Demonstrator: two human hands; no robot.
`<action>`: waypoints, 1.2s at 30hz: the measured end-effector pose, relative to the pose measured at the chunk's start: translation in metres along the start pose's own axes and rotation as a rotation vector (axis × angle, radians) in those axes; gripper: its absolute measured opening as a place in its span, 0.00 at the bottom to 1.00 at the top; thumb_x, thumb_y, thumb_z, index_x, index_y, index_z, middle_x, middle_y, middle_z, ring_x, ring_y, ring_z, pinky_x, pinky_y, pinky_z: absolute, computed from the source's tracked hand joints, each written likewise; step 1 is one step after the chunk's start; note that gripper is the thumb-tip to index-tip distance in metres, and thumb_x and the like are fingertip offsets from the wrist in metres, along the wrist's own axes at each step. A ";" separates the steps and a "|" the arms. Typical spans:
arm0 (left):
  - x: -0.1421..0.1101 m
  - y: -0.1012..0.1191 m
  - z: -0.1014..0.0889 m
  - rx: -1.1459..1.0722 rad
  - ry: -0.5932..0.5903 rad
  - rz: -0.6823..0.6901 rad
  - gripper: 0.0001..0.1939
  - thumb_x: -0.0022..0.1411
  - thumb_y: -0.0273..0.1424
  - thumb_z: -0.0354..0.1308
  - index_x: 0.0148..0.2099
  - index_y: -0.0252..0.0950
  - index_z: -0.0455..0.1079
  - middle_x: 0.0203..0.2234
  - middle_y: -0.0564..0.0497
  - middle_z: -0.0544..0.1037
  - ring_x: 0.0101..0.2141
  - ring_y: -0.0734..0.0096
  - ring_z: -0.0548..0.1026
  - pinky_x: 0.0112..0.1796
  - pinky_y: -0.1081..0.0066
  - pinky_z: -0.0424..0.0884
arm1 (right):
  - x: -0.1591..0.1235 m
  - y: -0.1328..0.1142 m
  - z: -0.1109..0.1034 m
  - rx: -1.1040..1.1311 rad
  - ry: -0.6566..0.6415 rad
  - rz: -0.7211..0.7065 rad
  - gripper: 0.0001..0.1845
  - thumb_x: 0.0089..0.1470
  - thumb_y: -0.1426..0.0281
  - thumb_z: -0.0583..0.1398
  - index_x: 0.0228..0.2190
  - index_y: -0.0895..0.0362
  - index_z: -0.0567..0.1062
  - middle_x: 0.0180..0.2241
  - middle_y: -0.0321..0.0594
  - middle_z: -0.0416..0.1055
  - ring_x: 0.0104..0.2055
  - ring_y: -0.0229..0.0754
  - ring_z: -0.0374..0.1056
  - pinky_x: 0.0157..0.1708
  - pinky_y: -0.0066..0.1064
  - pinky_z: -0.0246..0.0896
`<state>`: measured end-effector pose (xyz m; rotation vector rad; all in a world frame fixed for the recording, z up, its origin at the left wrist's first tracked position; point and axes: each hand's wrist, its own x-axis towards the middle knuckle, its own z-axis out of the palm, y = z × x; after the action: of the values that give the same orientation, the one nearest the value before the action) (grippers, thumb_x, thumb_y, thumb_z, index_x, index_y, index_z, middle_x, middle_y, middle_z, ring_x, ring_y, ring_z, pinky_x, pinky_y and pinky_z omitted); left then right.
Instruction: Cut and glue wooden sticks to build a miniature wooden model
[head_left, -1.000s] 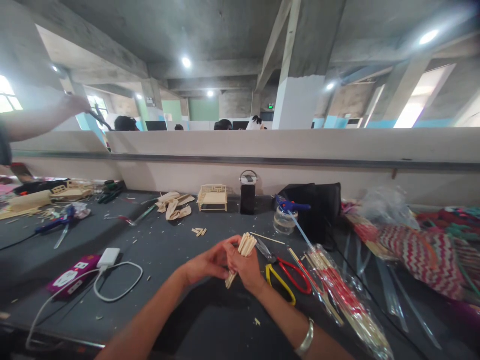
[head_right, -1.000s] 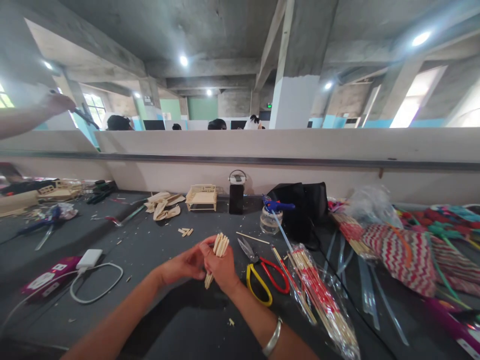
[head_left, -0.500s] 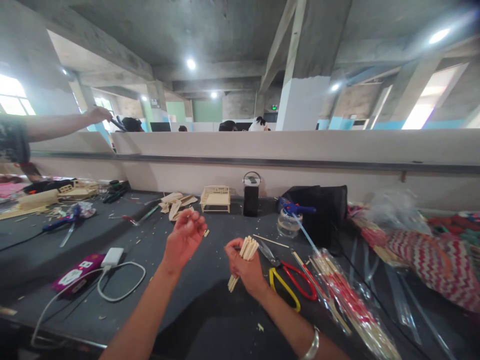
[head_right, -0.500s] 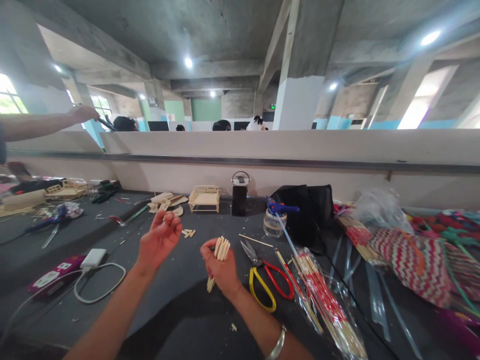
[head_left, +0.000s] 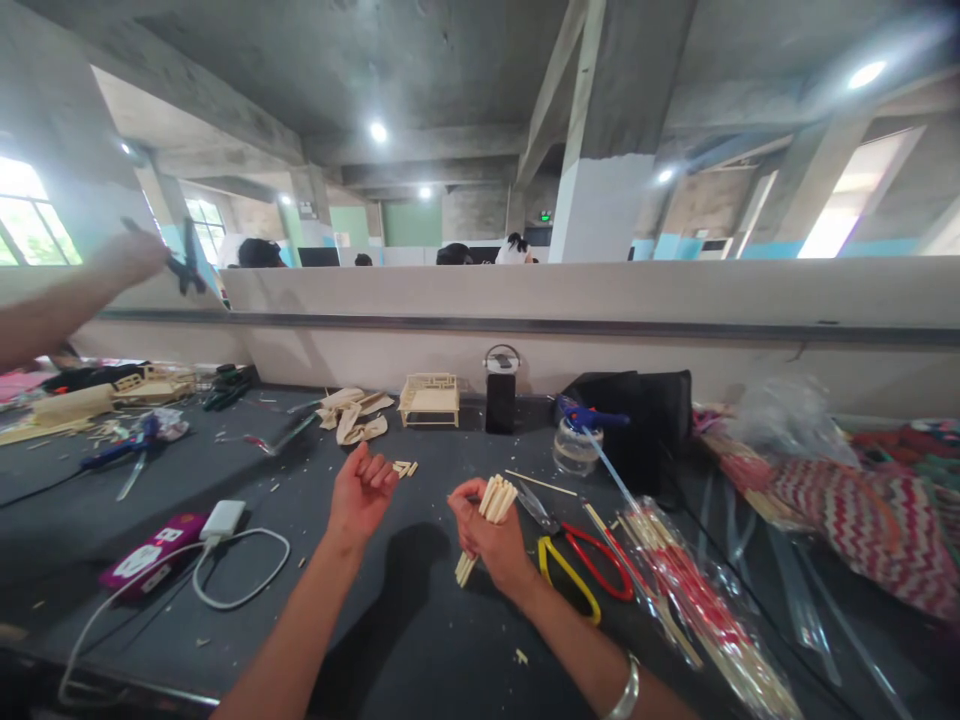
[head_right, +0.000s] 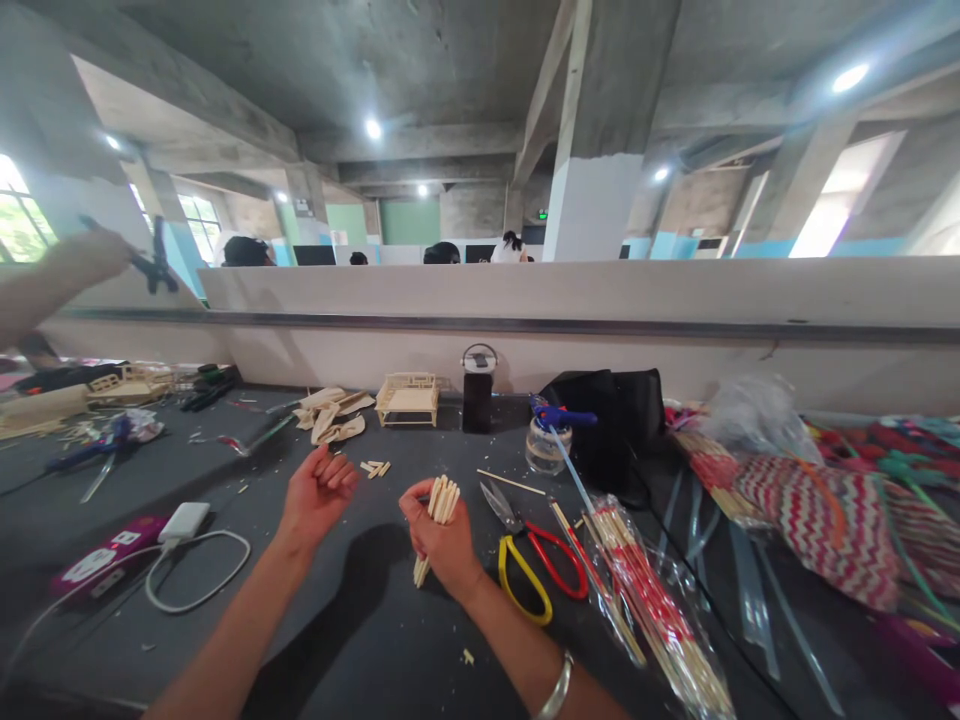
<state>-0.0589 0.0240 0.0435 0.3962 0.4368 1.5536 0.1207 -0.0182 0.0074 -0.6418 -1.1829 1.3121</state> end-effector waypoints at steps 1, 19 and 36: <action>-0.001 0.000 -0.001 0.038 0.053 0.035 0.22 0.61 0.29 0.53 0.18 0.36 0.49 0.12 0.61 0.51 0.14 0.80 0.54 0.21 0.75 0.60 | 0.000 0.000 0.000 -0.007 0.002 0.003 0.15 0.50 0.59 0.62 0.27 0.57 0.67 0.10 0.20 0.52 0.10 0.26 0.44 0.09 0.19 0.45; -0.100 -0.050 -0.023 0.589 0.154 -0.200 0.14 0.51 0.39 0.62 0.37 0.37 0.69 0.24 0.53 0.71 0.23 0.73 0.69 0.29 0.70 0.67 | -0.003 -0.004 0.001 -0.008 0.008 0.020 0.15 0.49 0.58 0.62 0.27 0.56 0.66 0.10 0.20 0.51 0.11 0.27 0.45 0.10 0.20 0.45; -0.052 0.096 -0.071 2.651 0.294 0.132 0.21 0.53 0.25 0.44 0.48 0.26 0.66 0.36 0.28 0.75 0.41 0.38 0.73 0.38 0.50 0.66 | -0.001 -0.003 0.001 -0.068 0.102 0.021 0.17 0.47 0.55 0.62 0.29 0.56 0.66 0.11 0.20 0.51 0.10 0.27 0.46 0.09 0.20 0.44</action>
<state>-0.1763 -0.0321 0.0321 2.0591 2.5448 0.0820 0.1215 -0.0200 0.0105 -0.7639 -1.1435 1.2463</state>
